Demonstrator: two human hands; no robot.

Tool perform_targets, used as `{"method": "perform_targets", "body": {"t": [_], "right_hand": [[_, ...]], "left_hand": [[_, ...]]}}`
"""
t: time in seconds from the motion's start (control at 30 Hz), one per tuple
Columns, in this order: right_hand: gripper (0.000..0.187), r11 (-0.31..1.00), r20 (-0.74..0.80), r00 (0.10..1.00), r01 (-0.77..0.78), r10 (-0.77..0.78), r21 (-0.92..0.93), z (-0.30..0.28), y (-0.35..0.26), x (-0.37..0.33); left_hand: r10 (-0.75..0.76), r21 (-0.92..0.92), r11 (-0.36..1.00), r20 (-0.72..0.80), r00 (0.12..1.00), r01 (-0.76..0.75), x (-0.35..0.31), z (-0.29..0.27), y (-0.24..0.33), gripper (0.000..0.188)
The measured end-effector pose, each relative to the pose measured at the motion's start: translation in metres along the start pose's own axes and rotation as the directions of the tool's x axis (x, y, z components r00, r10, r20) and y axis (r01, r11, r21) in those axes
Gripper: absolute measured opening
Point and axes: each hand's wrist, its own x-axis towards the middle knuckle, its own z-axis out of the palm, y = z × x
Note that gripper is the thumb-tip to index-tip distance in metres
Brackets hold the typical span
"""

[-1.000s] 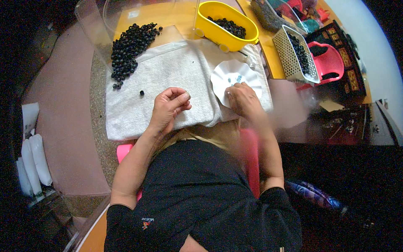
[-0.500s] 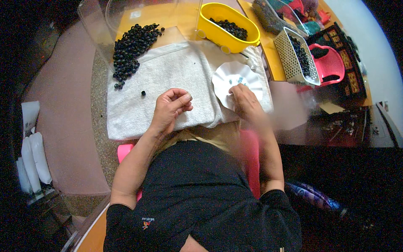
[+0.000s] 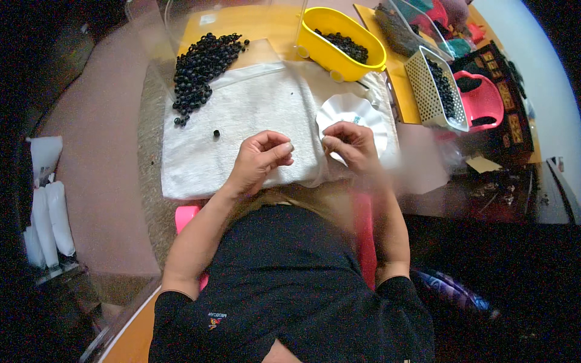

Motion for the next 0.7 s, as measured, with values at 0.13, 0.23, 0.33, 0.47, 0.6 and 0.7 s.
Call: {"method": "perform_targets", "body": {"t": [0.13,0.23,0.33,0.47,0.6,0.7], "right_hand": [[0.009,0.992,0.17,0.983,-0.082,0.066,0.093,0.021,0.001,0.003],[0.009,0.996,0.22,0.973,-0.074,0.062,0.047,0.031,-0.001,0.005],[0.008,0.994,0.226,0.971,-0.088,0.073,0.058,0.033,-0.006,0.006],[0.006,0.99,0.222,0.97,-0.117,0.098,0.075,0.035,-0.007,0.008],[0.007,0.991,0.196,0.977,-0.098,0.079,0.09,0.037,-0.003,0.006],[0.01,0.996,0.25,0.966,-0.073,0.059,0.047,0.035,0.0,0.006]], "left_hand": [[-0.029,-0.032,0.999,0.121,0.992,0.033,-0.002,0.002,0.001,0.014],[-0.049,-0.078,0.995,0.171,0.984,0.063,-0.003,0.001,0.004,0.015],[-0.062,-0.159,0.983,0.187,0.98,0.092,-0.001,-0.002,0.003,0.014],[-0.091,-0.143,0.982,0.228,0.969,0.126,-0.002,-0.002,0.006,0.014],[-0.133,-0.166,0.969,0.263,0.956,0.181,-0.002,-0.003,0.006,0.016],[-0.135,-0.21,0.958,0.277,0.951,0.197,-0.002,-0.004,0.005,0.015]]}}
